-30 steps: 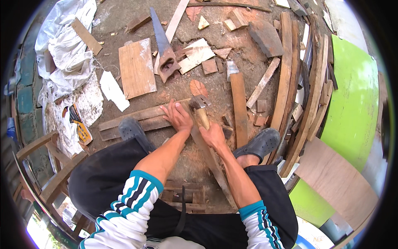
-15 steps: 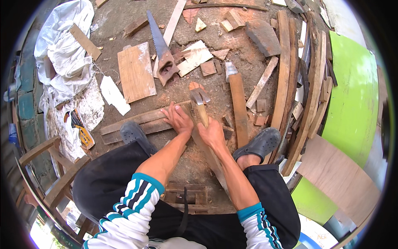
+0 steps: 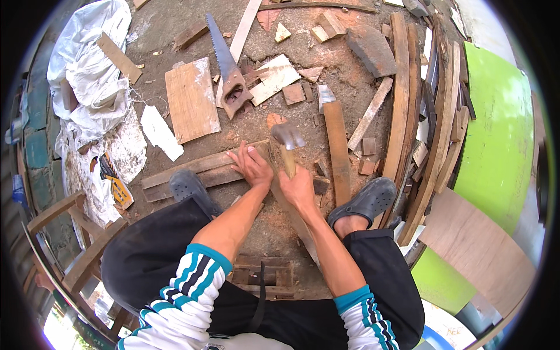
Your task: The person sits on the ground and repeatedly strikes a piece of wood with a hammer to break it into smaller pieces. The person picks up the wood, positions it, and hammers it multiple times.
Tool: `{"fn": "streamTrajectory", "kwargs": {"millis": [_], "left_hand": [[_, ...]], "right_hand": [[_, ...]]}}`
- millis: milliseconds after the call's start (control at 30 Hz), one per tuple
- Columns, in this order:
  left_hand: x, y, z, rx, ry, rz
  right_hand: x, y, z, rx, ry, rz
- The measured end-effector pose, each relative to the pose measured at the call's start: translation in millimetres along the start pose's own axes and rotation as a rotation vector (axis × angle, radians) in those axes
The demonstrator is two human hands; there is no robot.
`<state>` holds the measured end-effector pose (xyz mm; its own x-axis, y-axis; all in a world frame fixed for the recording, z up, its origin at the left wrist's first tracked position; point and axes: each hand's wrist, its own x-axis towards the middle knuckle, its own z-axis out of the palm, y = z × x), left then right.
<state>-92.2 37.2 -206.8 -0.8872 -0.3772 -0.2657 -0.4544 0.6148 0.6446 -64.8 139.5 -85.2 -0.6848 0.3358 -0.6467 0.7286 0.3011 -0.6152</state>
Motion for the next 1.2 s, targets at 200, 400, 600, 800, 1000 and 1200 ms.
{"fn": "streamTrajectory", "kwargs": {"millis": [200, 400, 600, 800, 1000, 1200], "left_hand": [[-2, 1, 1, -0.016, 0.015, 0.02], [1, -2, -2, -0.061, 0.019, 0.097], [-3, 9, -12, 0.035, -0.06, 0.088], [-1, 7, -8, 0.025, -0.034, 0.102], [2, 4, -2, 0.04, -0.006, 0.115], [0, 5, 2, 0.033, -0.009, 0.13]], "right_hand": [[5, 40, -12, -0.191, -0.172, 0.238], [-6, 46, -21, -0.074, -0.039, 0.227], [-18, 26, -27, -0.021, -0.072, 0.249], [-27, 7, -29, -0.013, -0.097, 0.219], [-18, 2, -24, -0.037, 0.0, 0.011], [21, 12, -15, -0.2, -0.153, 0.061]]}}
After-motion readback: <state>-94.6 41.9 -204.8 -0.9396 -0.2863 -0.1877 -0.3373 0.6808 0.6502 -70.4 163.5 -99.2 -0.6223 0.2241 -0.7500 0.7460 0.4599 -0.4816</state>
